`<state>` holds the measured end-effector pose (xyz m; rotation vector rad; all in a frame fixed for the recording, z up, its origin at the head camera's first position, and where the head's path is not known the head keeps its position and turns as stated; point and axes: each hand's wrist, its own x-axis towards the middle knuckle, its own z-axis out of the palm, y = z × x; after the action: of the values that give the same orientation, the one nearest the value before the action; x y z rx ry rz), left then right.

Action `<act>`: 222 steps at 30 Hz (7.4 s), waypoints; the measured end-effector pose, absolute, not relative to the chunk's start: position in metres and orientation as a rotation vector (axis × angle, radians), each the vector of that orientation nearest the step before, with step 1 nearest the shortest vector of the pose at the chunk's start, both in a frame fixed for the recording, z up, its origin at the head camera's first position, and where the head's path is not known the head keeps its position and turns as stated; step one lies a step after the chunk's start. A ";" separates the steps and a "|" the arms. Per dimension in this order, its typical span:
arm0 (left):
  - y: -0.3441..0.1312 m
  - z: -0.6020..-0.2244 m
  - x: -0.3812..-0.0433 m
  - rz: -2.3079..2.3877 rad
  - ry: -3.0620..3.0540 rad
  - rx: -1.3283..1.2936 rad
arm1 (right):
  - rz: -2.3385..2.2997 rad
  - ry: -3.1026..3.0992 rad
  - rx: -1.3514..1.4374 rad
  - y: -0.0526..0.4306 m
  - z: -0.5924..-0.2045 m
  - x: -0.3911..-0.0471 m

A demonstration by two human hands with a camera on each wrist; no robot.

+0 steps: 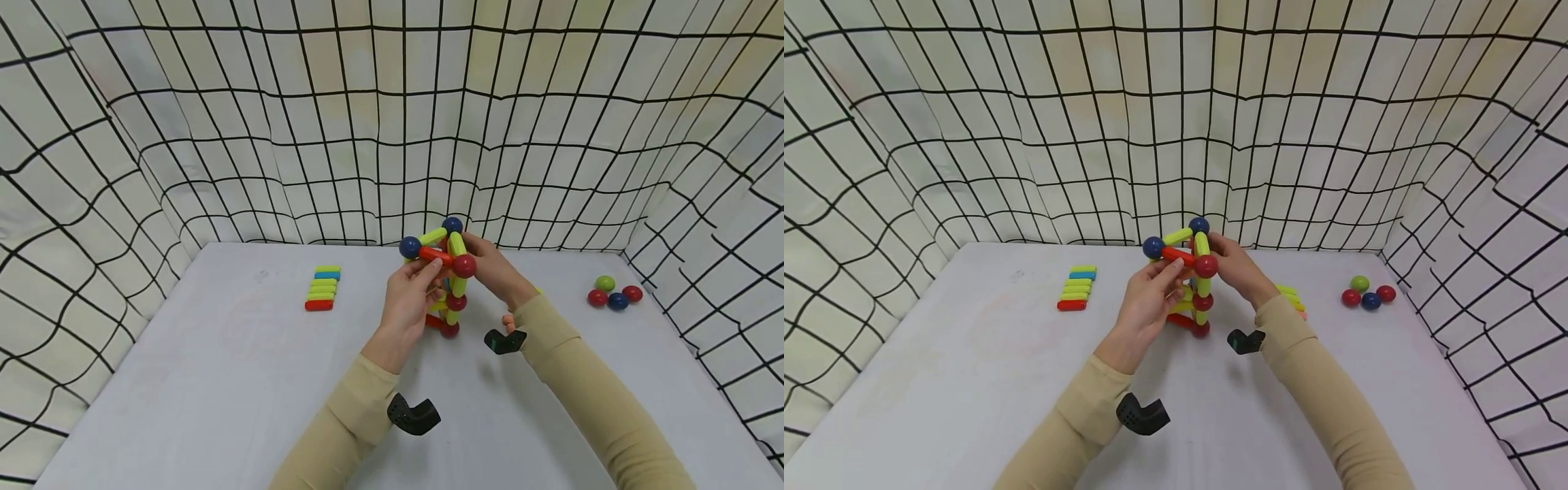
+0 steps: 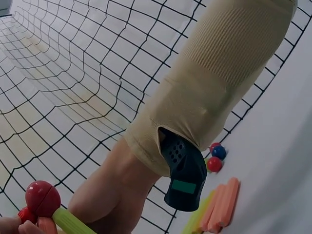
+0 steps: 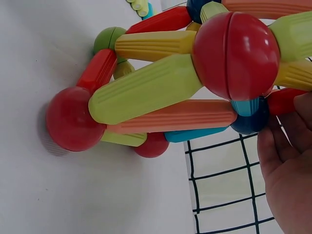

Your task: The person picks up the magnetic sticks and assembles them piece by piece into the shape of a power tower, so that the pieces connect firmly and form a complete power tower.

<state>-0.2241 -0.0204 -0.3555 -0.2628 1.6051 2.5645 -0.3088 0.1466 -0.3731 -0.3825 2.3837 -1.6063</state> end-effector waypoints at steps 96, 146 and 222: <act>-0.080 -0.348 -0.241 2.293 2.278 0.381 | -1.683 2.502 -0.410 0.171 -0.387 -0.254; -0.104 -0.403 -0.262 1.839 2.622 0.378 | -1.505 2.421 -0.547 0.169 -0.389 -0.239; -0.056 -0.334 -0.218 1.924 2.484 0.703 | -1.463 2.541 -0.380 0.171 -0.392 -0.270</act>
<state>-0.2181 -0.0561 -0.3335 0.7035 2.4842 1.9243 -0.2697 0.1711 -0.3917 -0.3804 2.5410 -1.4625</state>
